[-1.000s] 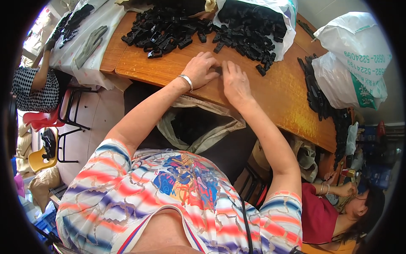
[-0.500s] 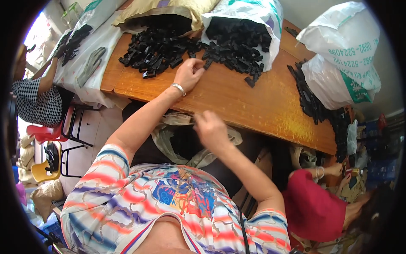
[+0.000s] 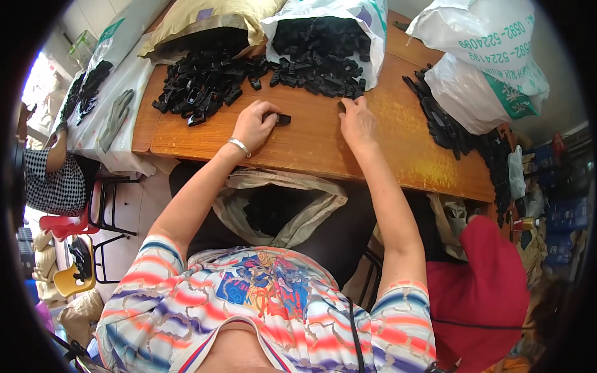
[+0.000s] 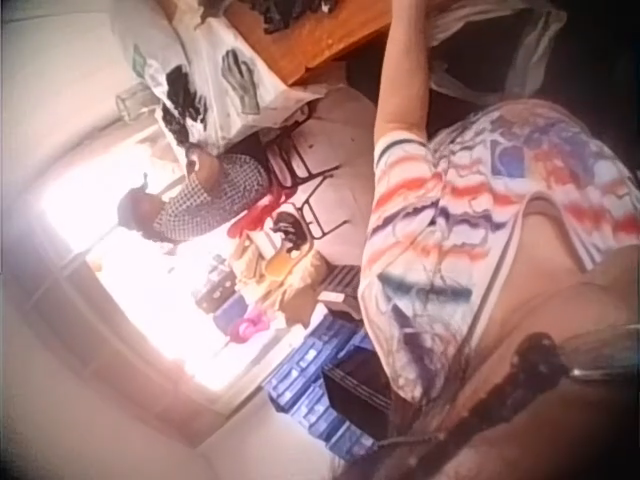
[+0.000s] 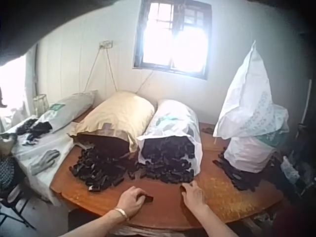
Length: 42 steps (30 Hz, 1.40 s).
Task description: Sorting and inspecting small black plastic buckles from bags on a workbench and placing them into a collection bag.
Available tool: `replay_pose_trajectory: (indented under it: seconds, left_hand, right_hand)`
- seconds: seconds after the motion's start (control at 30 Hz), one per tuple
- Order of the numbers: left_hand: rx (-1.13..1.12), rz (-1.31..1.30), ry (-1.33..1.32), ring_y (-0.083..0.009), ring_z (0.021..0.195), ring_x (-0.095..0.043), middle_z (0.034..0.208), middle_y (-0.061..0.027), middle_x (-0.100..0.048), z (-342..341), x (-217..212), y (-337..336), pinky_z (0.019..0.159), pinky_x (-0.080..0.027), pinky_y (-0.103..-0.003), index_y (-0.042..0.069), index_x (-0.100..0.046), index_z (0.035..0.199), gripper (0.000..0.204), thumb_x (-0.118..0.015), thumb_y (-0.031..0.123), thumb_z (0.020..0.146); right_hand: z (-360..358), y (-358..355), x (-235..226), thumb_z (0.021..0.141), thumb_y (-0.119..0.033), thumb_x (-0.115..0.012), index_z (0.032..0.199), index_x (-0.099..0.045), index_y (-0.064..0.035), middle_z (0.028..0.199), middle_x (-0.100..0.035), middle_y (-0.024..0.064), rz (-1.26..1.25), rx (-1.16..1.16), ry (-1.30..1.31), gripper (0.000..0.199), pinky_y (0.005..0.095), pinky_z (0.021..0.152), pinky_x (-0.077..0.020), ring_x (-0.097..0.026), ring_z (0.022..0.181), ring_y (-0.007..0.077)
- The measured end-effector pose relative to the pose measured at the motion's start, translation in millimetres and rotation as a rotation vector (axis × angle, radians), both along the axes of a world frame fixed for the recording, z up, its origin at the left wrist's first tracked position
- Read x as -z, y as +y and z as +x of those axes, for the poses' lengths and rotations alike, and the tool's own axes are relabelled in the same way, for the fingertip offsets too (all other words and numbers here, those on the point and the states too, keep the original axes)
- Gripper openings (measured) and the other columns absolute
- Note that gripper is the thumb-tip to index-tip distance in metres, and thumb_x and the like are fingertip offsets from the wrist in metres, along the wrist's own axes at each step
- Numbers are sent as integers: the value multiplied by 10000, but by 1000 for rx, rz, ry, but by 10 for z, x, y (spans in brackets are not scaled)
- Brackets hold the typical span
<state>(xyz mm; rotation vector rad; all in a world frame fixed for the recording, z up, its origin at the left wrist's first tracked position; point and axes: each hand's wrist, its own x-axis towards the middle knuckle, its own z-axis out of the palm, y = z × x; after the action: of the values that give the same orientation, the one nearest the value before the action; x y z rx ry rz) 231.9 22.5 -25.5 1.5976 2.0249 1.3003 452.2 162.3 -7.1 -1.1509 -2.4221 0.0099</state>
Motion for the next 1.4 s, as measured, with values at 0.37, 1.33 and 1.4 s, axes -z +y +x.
replay_pose_trajectory:
  seconds: [0.37,1.33,1.4]
  left_hand:
    - [15,74,-78,-244,832,-617,970,-103,-613,-16,18,-205,753,-514,-326,21,-673,1057,225,-700,114,853]
    - [81,40,124,-306,950,-591,958,-118,-602,-109,83,-174,841,-499,-387,35,-694,985,251,-753,99,749]
    - [84,41,132,-306,950,-592,960,-119,-603,-114,76,-177,841,-499,-387,36,-693,990,257,-753,96,747]
  right_hand:
    - [4,37,-103,931,-135,-604,1202,-640,-41,822,-672,111,-699,-18,323,289,352,598,-536,-661,616,223]
    - [-723,-708,7,810,-115,-695,1049,-678,-60,948,-594,94,-34,-463,33,245,381,703,-542,-638,849,284]
    - [-728,-738,52,819,-96,-655,1079,-649,-37,955,-579,101,94,-483,-42,267,371,705,-547,-628,874,280]
